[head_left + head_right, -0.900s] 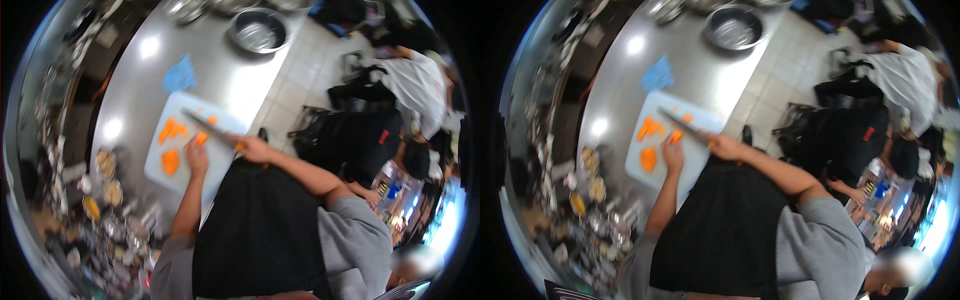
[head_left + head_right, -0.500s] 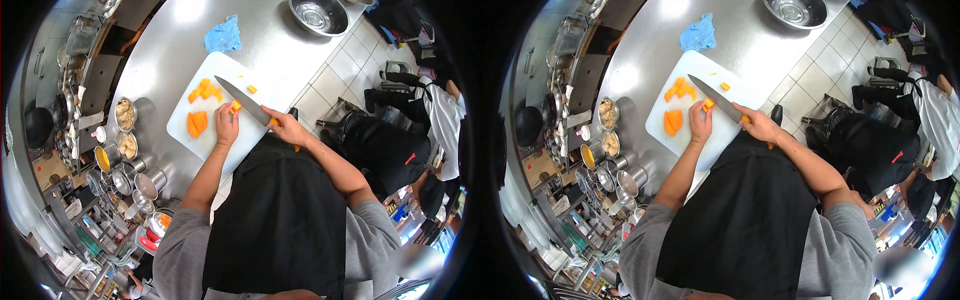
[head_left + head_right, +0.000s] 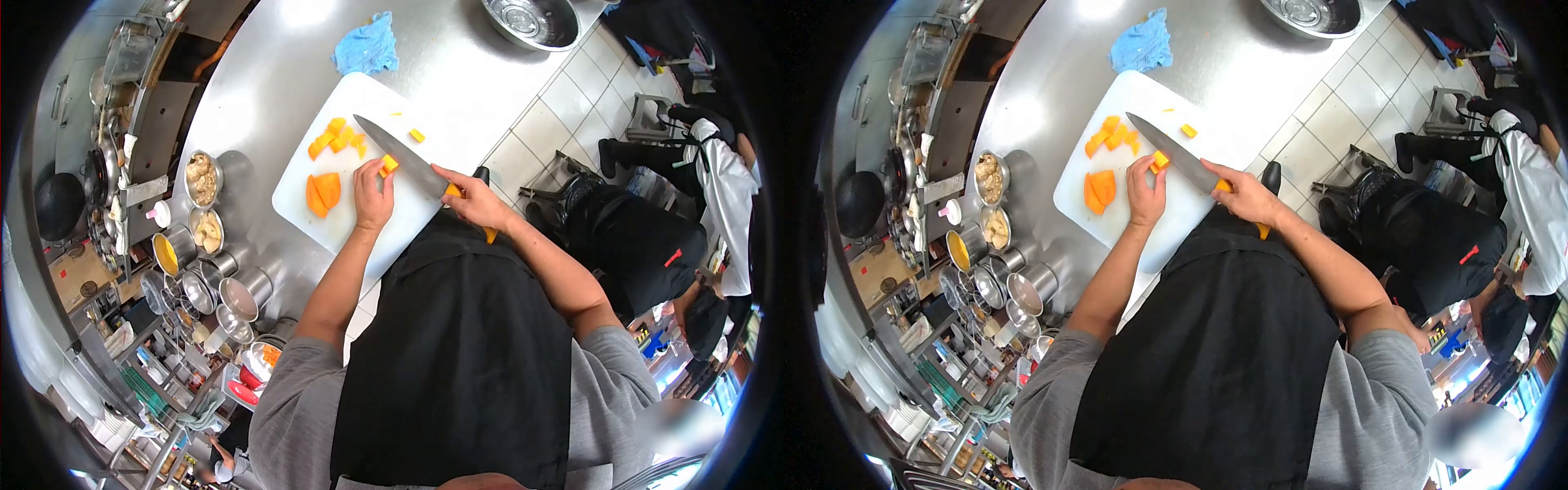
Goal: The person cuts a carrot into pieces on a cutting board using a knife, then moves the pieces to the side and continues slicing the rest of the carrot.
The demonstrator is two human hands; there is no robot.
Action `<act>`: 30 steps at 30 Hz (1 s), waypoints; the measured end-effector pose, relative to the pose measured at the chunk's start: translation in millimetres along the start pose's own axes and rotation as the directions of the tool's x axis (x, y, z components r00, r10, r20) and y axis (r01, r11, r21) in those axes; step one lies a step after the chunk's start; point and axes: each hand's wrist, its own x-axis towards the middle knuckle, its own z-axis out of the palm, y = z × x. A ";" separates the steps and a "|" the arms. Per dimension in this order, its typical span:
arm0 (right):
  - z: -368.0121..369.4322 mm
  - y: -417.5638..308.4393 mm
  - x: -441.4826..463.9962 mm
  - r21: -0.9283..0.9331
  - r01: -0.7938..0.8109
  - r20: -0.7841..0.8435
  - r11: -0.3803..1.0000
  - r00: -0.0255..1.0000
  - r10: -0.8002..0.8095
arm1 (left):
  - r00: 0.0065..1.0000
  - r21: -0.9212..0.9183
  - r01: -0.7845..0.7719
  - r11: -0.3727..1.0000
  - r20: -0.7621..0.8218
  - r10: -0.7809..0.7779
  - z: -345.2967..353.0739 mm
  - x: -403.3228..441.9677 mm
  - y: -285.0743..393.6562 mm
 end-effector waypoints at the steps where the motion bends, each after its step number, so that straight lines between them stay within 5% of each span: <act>1: 0.6 0.8 -0.2 -0.009 0.003 0.000 1.000 1.000 -0.003 | 1.000 0.000 0.003 1.000 0.003 -0.003 -0.4 -0.2 0.1; 15: 4.1 -7.0 -6.2 -0.034 -0.008 -0.014 0.999 1.000 0.008 | 0.999 0.011 -0.028 1.000 -0.015 0.029 -0.7 1.7 1.7; 30: 21.7 -6.3 0.3 -0.197 0.149 -0.091 0.969 0.981 -0.169 | 1.000 0.026 -0.027 0.999 -0.006 0.027 -1.1 -1.0 0.5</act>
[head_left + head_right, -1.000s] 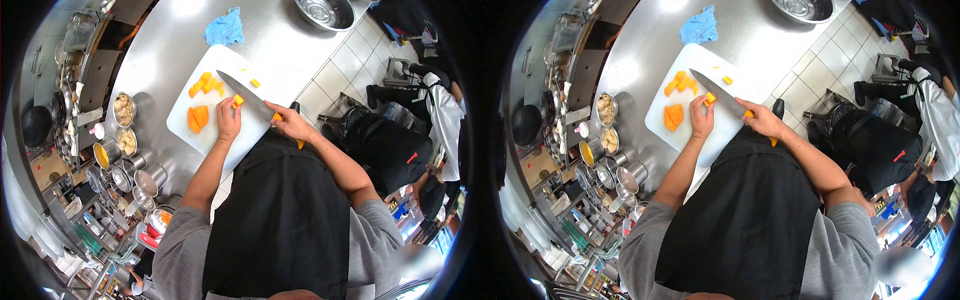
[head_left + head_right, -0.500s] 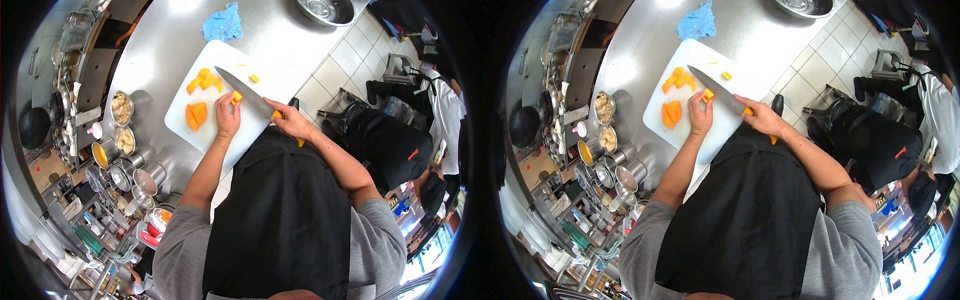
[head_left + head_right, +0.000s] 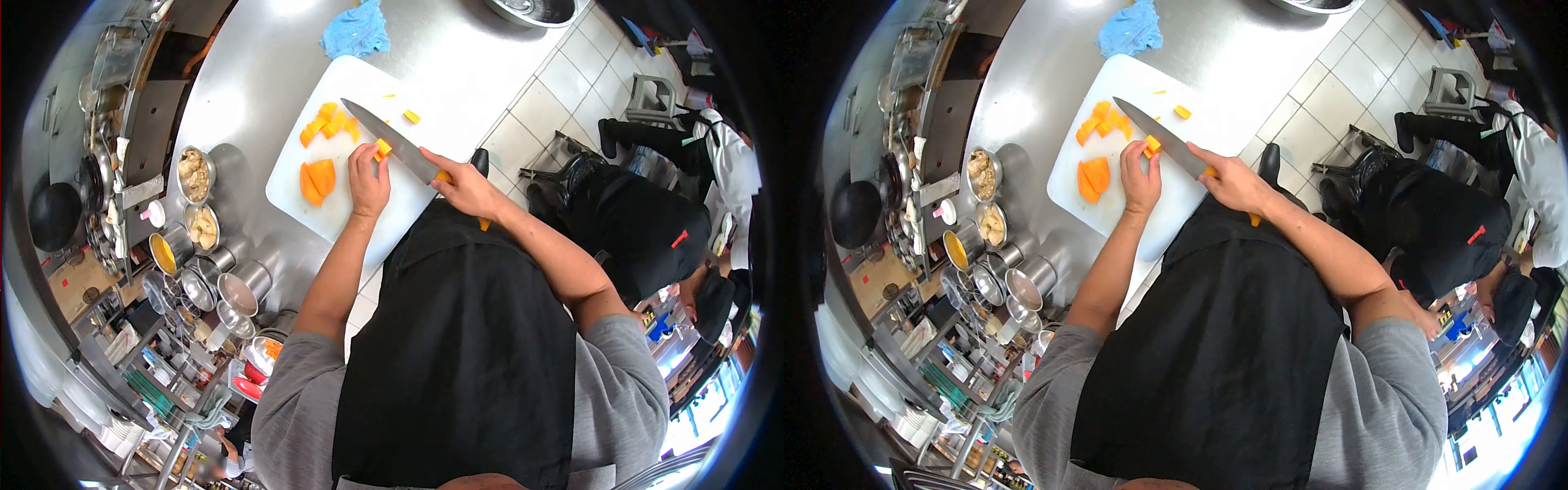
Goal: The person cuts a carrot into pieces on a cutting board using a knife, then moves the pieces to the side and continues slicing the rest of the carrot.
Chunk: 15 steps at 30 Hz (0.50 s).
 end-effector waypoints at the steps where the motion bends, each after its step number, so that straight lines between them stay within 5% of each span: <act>1: 0.8 -2.5 0.1 0.001 -0.007 -0.001 1.000 1.000 0.007 | 1.000 -0.001 -0.001 1.000 0.004 0.001 0.3 -0.7 -0.4; 15: 10.1 -10.0 10.9 -0.034 0.030 -0.043 0.999 0.999 -0.032 | 1.000 0.015 0.006 1.000 0.016 -0.007 -0.2 -0.1 -0.6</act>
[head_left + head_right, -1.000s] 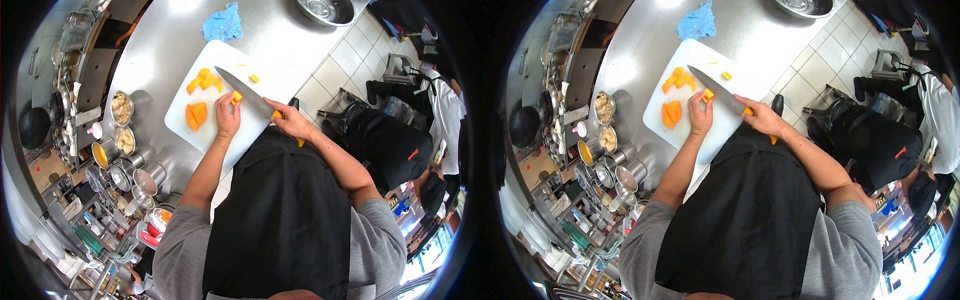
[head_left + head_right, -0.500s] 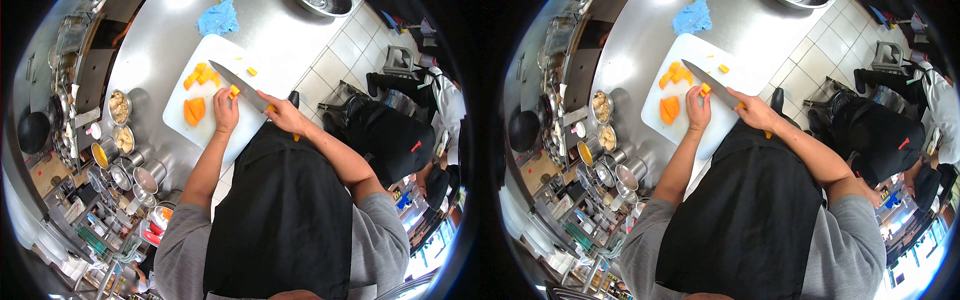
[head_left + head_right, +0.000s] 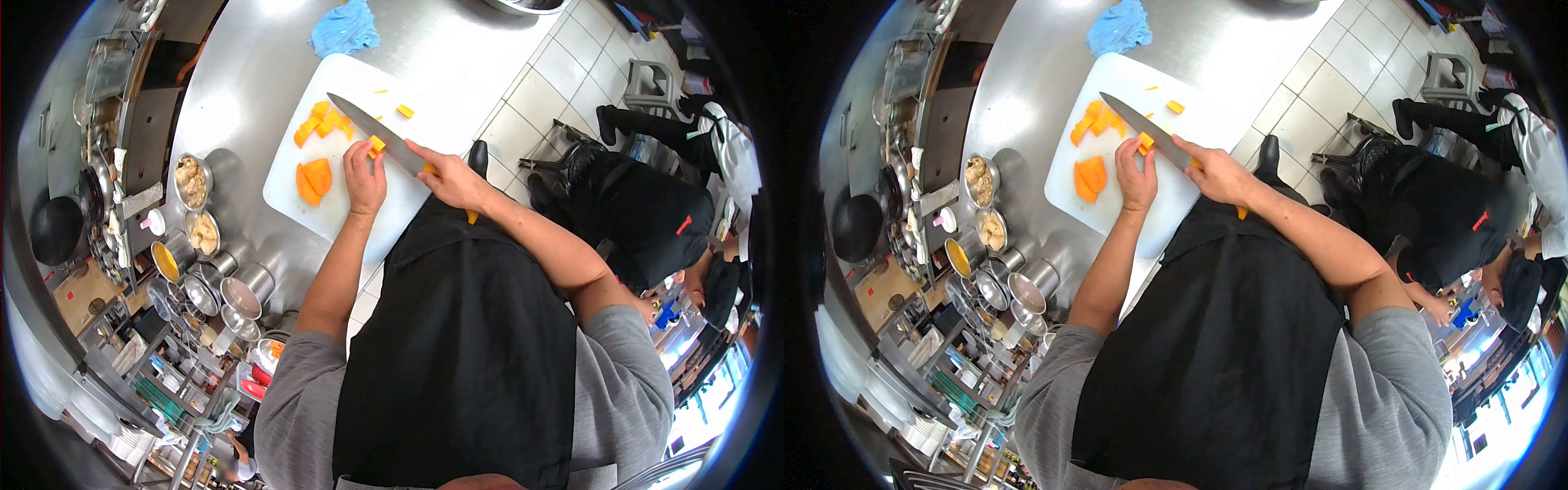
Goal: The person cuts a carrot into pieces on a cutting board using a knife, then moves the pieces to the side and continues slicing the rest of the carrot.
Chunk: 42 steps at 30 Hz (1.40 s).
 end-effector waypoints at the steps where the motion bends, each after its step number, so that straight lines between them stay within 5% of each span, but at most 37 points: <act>1: 0.2 0.1 1.1 -0.001 -0.002 0.005 1.000 1.000 0.002 | 1.000 -0.001 -0.001 1.000 0.002 0.001 0.1 0.0 0.2; 12: -4.5 2.9 2.3 -0.022 -0.027 0.050 0.999 0.998 0.028 | 1.000 -0.017 0.010 1.000 0.003 -0.010 1.9 -0.8 -3.1; 15: 3.4 17.9 5.2 -0.052 0.105 -0.049 0.993 0.993 -0.107 | 1.000 -0.034 0.013 0.999 -0.001 -0.013 1.4 -0.2 -2.5; 26: -12.7 5.5 2.4 0.002 -0.038 0.051 0.999 0.998 0.037 | 1.000 -0.030 0.021 0.999 -0.002 -0.021 0.6 -0.9 -1.4; 36: 0.0 17.2 -1.1 0.005 -0.009 0.021 1.000 1.000 0.008 | 1.000 -0.027 0.011 1.000 -0.004 -0.011 1.2 0.6 -1.0; 42: 1.3 28.3 -4.7 -0.112 0.155 -0.103 0.982 0.981 -0.167 | 0.999 -0.047 0.051 0.998 0.007 -0.050 1.6 0.4 -1.9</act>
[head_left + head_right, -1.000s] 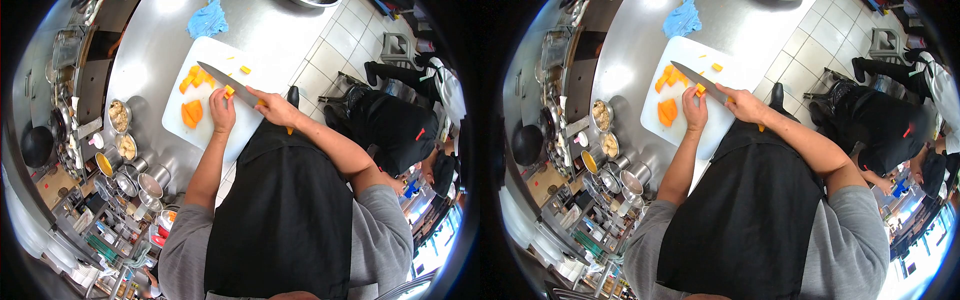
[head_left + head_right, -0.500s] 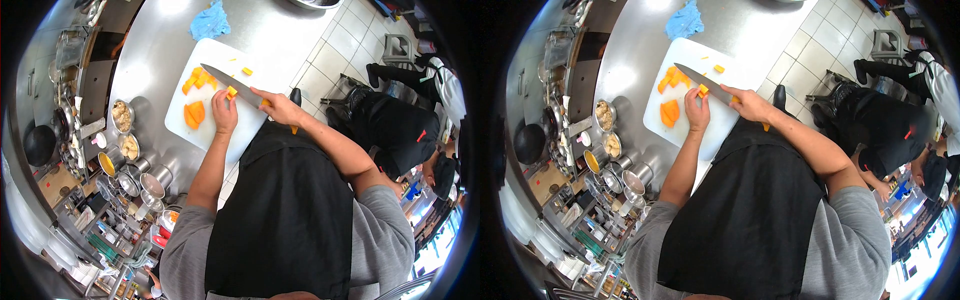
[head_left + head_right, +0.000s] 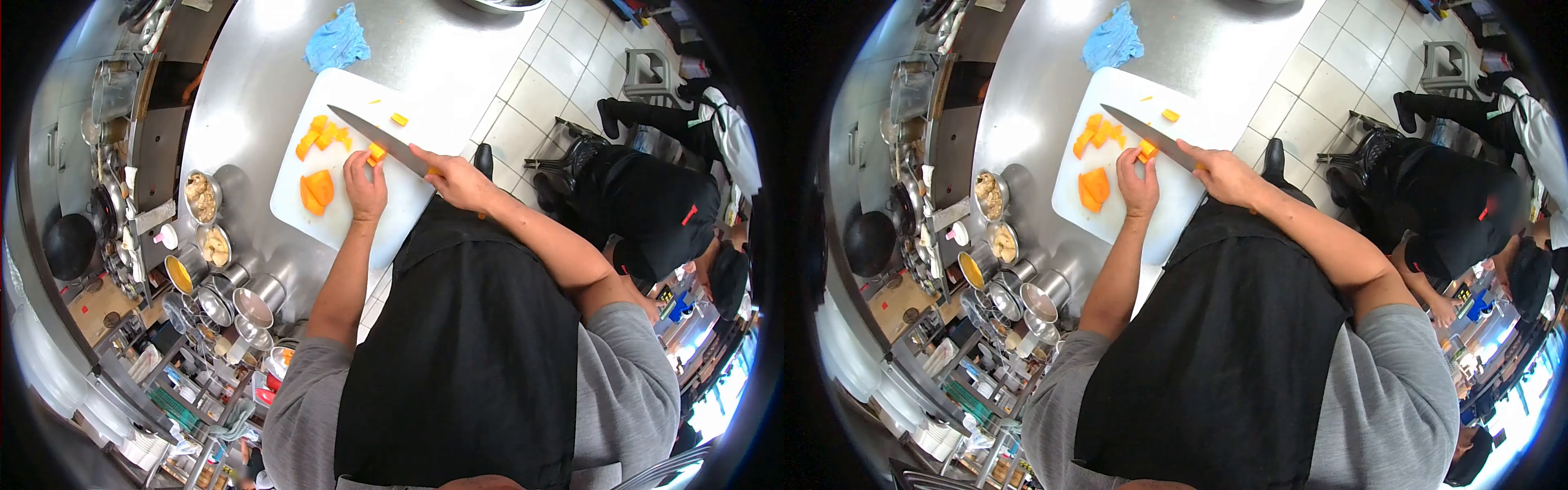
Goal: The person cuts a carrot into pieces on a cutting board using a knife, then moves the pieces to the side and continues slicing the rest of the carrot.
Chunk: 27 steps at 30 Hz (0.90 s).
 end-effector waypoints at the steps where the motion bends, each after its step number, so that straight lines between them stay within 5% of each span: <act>1: -6.0 -3.0 -2.7 0.058 -0.057 0.014 0.997 0.998 0.057 | 1.000 0.000 -0.001 1.000 0.000 0.001 0.0 -0.4 -0.1; 7: -16.3 -3.4 -5.9 0.319 -0.329 0.184 0.888 0.941 0.283 | 1.000 0.015 -0.017 1.000 -0.012 0.017 -2.1 2.6 3.3; 10: -15.6 -0.9 -5.8 0.450 -0.422 0.274 0.787 0.904 0.328 | 0.981 -0.090 0.194 0.977 0.043 -0.191 -7.4 9.9 9.7; 15: -22.8 -5.9 -7.6 0.546 -0.427 0.294 0.721 0.904 0.312 | 0.905 -0.582 0.409 0.703 0.161 -0.393 -12.3 20.3 7.6; 22: -32.7 -7.9 -5.7 0.529 -0.472 0.358 0.705 0.877 0.319 | 0.912 -0.683 0.389 0.618 0.190 -0.364 -15.0 20.5 20.0; 27: -33.9 -4.7 -4.6 0.532 -0.480 0.375 0.698 0.872 0.314 | 0.921 -0.533 0.384 0.754 0.163 -0.354 -11.2 16.1 16.7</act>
